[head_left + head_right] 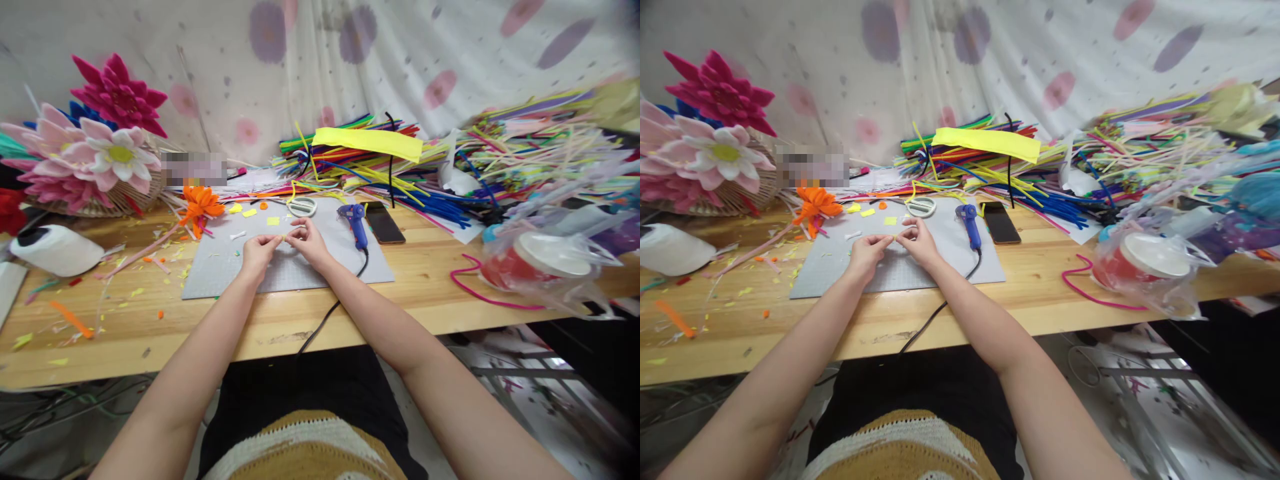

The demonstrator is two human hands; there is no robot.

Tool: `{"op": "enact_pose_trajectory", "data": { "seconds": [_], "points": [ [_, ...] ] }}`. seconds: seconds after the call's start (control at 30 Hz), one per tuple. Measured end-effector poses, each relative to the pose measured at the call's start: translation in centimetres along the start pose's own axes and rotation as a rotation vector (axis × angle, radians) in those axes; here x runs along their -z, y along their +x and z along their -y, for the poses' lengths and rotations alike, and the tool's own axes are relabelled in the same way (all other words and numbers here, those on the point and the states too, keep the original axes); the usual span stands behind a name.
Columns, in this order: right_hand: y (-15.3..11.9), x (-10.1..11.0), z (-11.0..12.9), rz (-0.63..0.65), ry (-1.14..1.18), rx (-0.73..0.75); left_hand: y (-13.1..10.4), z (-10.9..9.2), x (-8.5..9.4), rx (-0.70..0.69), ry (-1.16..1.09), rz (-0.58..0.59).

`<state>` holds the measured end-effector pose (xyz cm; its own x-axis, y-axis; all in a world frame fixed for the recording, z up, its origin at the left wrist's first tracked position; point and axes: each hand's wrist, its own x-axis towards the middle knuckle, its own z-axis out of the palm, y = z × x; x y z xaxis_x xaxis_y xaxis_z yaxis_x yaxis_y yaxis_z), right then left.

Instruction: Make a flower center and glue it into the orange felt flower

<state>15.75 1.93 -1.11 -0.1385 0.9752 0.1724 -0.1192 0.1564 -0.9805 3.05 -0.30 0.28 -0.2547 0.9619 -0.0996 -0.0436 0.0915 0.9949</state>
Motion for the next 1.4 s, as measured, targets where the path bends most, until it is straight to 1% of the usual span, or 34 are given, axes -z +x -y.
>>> {"op": "enact_pose_trajectory", "data": {
  "seconds": [0.2, 0.33, 0.43, 0.57, 0.73, 0.9, 1.0, 1.07, 1.23, 1.4],
  "points": [
    [-0.12, -0.06, 0.17, 0.027, 0.001, 0.011, -0.03, -0.18, -0.09, 0.052, -0.099, 0.038],
    [-0.14, -0.24, 0.04, 0.099, 0.094, -0.028, -0.19, -0.58, -0.23, 0.093, -0.244, 0.073],
    [-0.11, -0.41, -0.17, 0.149, 0.118, -0.049, -0.26, -0.83, -0.22, 0.112, -0.319, 0.102],
    [0.01, -0.45, -0.45, 0.135, 0.129, -0.053, -0.21, -0.92, -0.09, 0.123, -0.363, 0.135],
    [0.12, -0.40, -0.62, 0.083, 0.141, -0.060, -0.11, -0.79, -0.01, 0.130, -0.361, 0.152],
    [0.02, -0.25, -0.43, 0.058, 0.137, -0.088, -0.16, -0.68, -0.03, 0.153, -0.307, 0.169],
    [-0.03, -0.15, -0.25, 0.019, 0.144, -0.113, -0.11, -0.54, -0.02, 0.140, -0.303, 0.195],
    [-0.04, -0.11, -0.20, 0.003, 0.143, -0.125, -0.01, -0.37, -0.01, 0.128, -0.281, 0.182],
    [0.06, -0.16, -0.48, 0.057, 0.135, -0.109, 0.18, 0.00, -0.03, 0.101, -0.200, 0.102],
    [0.17, -0.25, -0.72, 0.081, 0.141, -0.094, 0.07, -0.12, -0.03, 0.103, -0.201, 0.106]
  ]
}}
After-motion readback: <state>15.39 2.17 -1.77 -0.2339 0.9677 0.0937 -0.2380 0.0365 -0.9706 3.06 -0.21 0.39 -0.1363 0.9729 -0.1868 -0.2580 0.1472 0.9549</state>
